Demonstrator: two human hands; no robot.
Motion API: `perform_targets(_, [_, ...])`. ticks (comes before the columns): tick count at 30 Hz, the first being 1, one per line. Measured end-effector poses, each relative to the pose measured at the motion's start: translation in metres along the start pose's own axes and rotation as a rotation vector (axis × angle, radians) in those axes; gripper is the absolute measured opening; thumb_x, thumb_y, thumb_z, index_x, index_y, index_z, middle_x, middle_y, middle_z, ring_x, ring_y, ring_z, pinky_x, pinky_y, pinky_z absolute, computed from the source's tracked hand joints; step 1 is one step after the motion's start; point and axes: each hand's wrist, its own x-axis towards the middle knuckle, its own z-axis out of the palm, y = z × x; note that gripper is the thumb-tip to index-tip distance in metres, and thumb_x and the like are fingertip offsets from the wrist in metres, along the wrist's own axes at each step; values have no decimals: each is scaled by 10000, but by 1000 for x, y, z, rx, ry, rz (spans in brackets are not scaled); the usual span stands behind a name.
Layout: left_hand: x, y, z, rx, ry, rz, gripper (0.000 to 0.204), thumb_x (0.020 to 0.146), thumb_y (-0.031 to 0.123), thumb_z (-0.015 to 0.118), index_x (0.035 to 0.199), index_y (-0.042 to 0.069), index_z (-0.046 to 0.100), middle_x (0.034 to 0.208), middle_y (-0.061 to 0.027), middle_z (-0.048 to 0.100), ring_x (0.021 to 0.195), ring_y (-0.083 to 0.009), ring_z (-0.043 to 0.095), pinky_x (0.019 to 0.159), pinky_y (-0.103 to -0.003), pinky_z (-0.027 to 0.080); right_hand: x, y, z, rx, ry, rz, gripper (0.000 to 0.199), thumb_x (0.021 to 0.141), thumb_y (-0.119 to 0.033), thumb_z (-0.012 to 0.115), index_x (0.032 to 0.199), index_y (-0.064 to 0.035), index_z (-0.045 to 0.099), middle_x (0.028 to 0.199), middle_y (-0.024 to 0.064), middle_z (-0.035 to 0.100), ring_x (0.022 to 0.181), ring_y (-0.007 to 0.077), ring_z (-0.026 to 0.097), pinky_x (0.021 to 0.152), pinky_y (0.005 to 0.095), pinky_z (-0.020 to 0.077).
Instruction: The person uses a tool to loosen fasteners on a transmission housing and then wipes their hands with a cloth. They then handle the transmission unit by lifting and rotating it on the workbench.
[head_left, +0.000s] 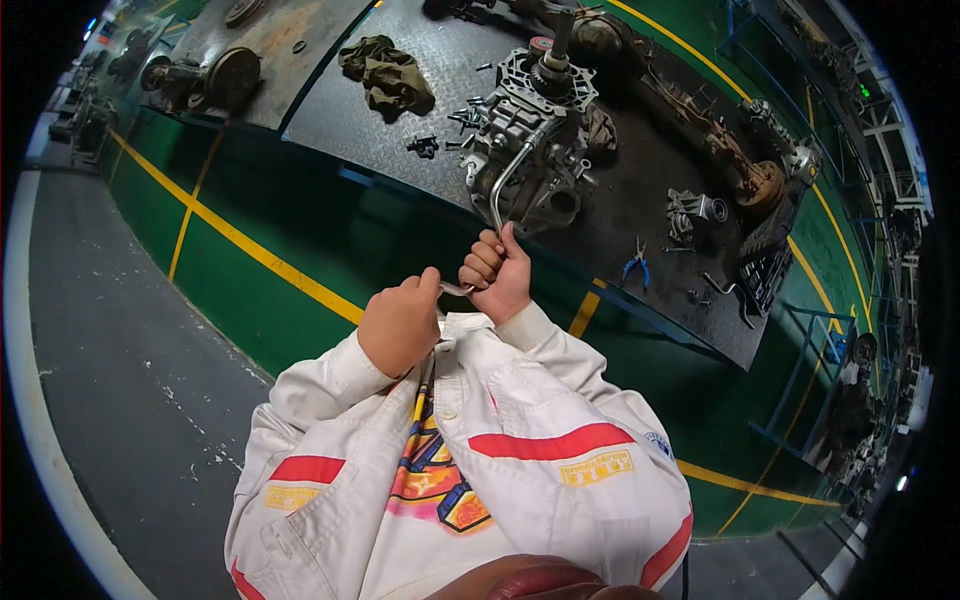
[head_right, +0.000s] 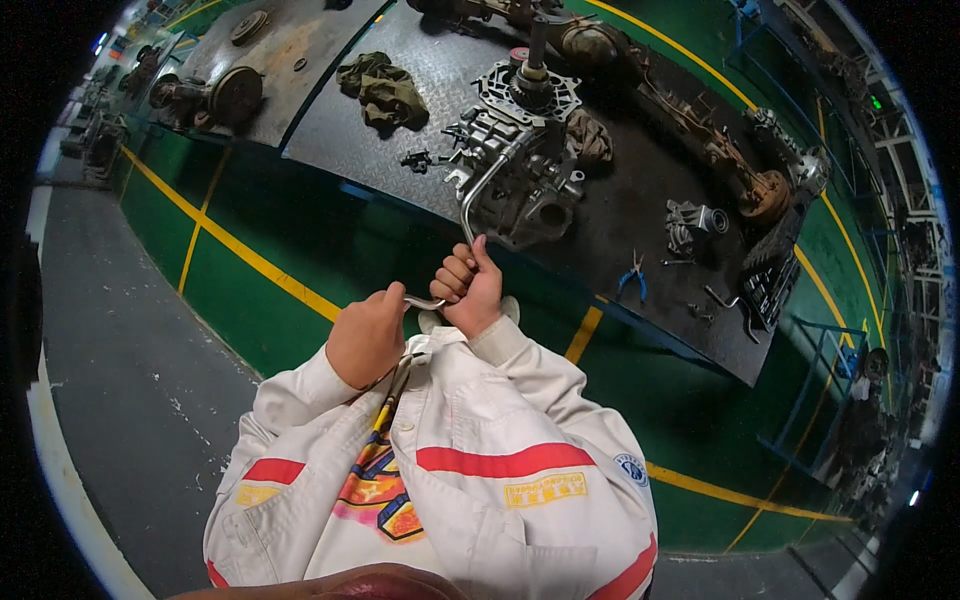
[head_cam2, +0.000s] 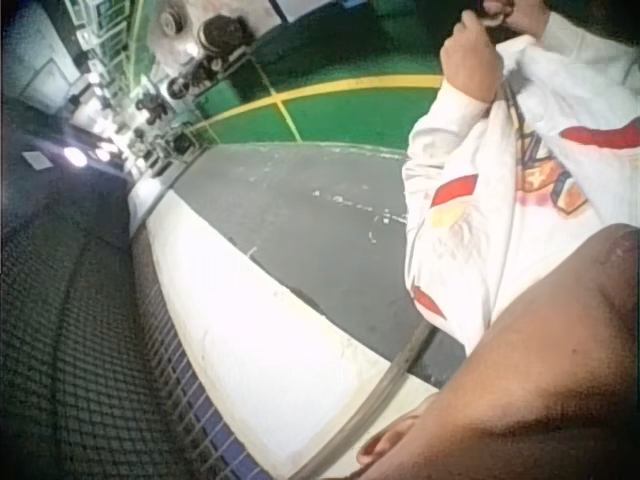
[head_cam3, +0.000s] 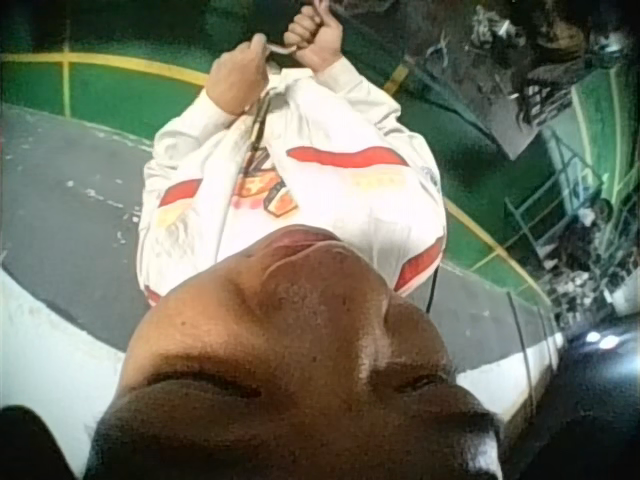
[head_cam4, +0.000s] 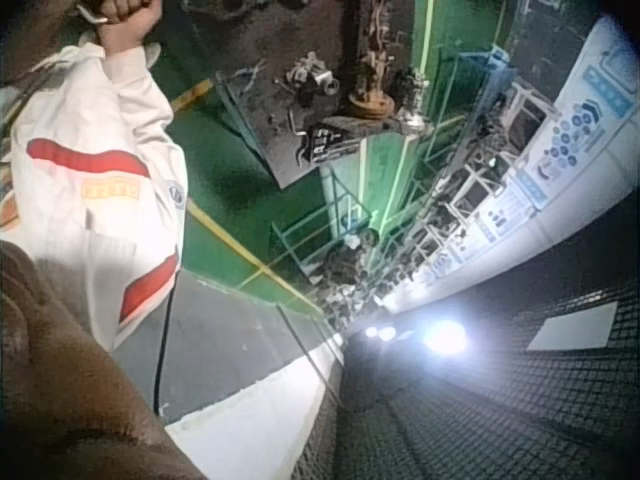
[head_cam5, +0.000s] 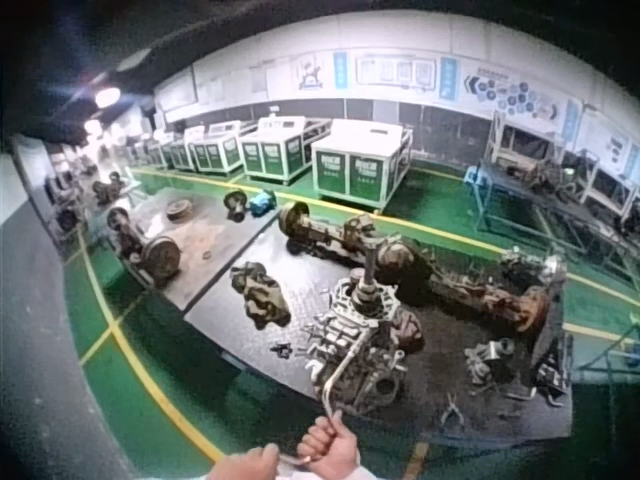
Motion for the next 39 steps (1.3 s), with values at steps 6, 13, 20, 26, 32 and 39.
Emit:
perform_targets(6, [3,-16,9,-441,135,24,81,906,35,607,932,-9,544,715,-256,578,649,-457,553,552,-457,418,-1,8,5,-76,256,-122,495,998,-546,487,700,-162,392,560,-47,214,463,94,171,446,267,187])
perform_targets(13, [7,-19,7,-592,93,-42,79,921,50,598,932,-23,573,690,-236,579,574,-394,546,526,-397,404,0,15,11,-235,378,-209,518,965,-599,507,709,-176,355,572,-51,179,479,87,146,457,270,172])
perform_targets(20, [10,-45,25,-696,-6,-70,163,985,132,548,932,-22,566,682,-143,566,572,-214,512,512,-339,381,-8,14,46,-317,447,-211,470,1020,-506,473,700,-180,366,559,-50,214,466,89,176,453,271,187])
perform_targets(26, [-3,-43,78,-1872,-352,-422,301,1059,374,434,949,94,448,644,48,318,484,-49,232,419,-208,227,35,30,84,-213,248,-12,313,1027,-295,465,746,-172,403,570,-52,247,463,96,229,472,272,244])
perform_targets(32, [5,-42,44,-2535,-540,-699,374,1045,436,422,1006,76,510,638,48,366,414,-19,267,329,-163,242,107,41,-6,-321,280,-111,327,983,-302,514,720,-176,366,536,-38,206,438,108,192,436,301,213])
perform_targets(39, [13,-49,8,-1368,-525,-500,130,851,143,691,897,37,632,657,9,526,479,-58,386,448,-234,279,47,5,-24,-362,344,-23,429,968,-227,541,613,-178,304,492,-29,207,407,117,227,445,303,251])
